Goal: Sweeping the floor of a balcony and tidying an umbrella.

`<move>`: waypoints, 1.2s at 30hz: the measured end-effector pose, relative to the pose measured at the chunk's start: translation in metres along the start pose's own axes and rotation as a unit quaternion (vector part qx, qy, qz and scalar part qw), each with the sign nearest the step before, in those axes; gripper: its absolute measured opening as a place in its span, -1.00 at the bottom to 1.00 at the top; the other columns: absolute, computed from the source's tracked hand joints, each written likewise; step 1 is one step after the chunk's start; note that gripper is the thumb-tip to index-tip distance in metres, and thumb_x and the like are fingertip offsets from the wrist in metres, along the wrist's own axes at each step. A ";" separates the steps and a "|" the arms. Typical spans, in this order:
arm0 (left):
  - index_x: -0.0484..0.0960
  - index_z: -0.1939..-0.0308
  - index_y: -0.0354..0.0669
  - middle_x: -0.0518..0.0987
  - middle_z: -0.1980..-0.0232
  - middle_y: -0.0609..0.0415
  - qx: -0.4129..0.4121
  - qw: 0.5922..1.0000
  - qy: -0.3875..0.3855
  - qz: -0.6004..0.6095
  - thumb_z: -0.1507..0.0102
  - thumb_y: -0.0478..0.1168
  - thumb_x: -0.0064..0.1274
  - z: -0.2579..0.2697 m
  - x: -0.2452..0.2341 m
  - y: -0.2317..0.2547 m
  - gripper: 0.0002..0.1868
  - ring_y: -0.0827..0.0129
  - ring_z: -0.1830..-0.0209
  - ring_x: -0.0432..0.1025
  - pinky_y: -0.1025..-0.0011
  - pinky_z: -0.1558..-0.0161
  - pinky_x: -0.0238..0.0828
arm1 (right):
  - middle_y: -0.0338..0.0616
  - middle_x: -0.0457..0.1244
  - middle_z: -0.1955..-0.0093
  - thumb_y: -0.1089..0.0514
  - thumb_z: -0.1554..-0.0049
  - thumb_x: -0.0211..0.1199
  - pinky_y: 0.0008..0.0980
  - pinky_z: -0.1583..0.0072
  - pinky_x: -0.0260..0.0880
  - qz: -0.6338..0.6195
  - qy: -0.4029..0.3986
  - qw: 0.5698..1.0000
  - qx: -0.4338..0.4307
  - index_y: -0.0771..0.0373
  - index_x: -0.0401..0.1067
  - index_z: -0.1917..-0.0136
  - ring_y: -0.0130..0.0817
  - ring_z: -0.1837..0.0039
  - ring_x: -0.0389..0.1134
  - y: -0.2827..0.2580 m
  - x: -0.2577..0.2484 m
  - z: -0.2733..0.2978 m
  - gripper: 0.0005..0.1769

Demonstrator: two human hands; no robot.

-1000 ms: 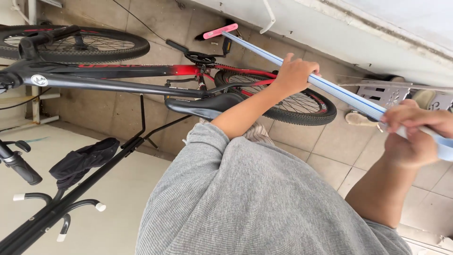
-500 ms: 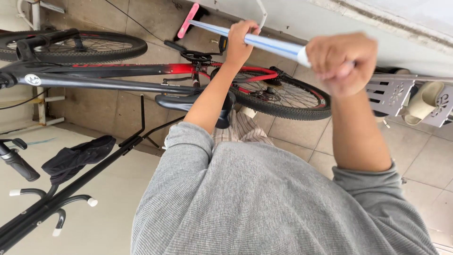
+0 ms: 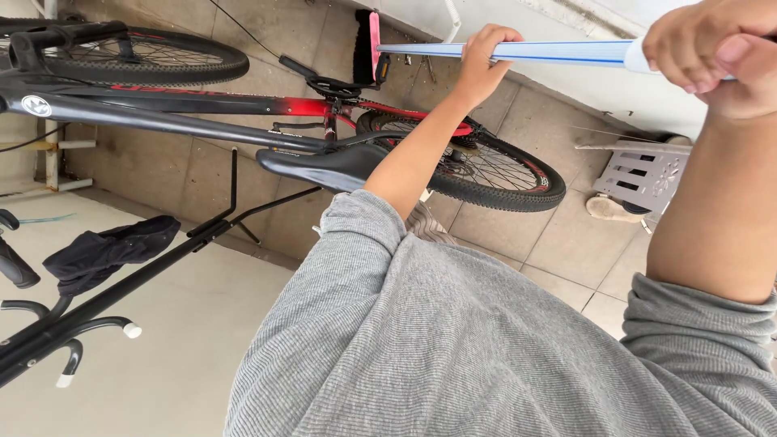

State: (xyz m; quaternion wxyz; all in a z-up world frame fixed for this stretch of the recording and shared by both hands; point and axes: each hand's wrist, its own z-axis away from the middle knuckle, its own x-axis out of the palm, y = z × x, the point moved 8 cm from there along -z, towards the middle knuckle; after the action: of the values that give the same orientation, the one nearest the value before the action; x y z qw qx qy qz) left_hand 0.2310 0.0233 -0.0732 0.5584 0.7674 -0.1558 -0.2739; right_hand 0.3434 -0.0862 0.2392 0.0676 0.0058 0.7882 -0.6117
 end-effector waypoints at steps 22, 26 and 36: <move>0.67 0.04 -0.04 0.64 0.07 0.18 0.053 0.956 -0.203 0.207 -0.16 -0.38 0.25 0.072 0.122 0.127 -0.70 0.38 0.01 0.49 0.30 -0.12 0.37 | -0.56 0.13 0.52 0.13 -0.26 0.11 -0.58 0.17 0.28 -0.029 0.210 0.972 0.100 -0.14 0.19 0.41 -0.71 0.50 0.13 -0.031 -0.026 0.184 -0.59; 0.57 0.14 -0.12 0.59 0.27 0.04 0.095 0.925 -0.351 0.112 -0.23 -0.19 0.29 0.067 0.103 0.175 -0.77 0.20 0.28 0.48 0.30 0.20 0.37 | -0.46 0.17 0.48 0.10 -0.17 0.25 -0.53 0.22 0.31 0.022 0.224 0.974 -0.030 -0.14 0.22 0.40 -0.65 0.42 0.21 -0.032 -0.030 0.222 -0.64; 0.56 0.42 -0.15 0.61 0.44 0.06 -0.041 0.978 -0.196 -0.051 -0.25 -0.14 0.25 0.066 0.042 0.059 -0.76 0.21 0.42 0.55 0.28 0.32 0.40 | -0.11 0.08 0.48 0.05 -0.25 0.29 -0.36 0.33 0.19 -0.076 0.334 0.929 -0.142 0.26 0.18 0.28 -0.36 0.46 0.14 -0.040 0.069 0.143 -0.59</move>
State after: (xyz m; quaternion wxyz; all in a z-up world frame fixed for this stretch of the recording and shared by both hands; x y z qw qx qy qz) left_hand 0.2299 -0.0696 -0.0430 0.5332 0.6821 -0.2115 -0.4535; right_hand 0.2857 -0.2389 0.2354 -0.2459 0.1407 0.8418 -0.4595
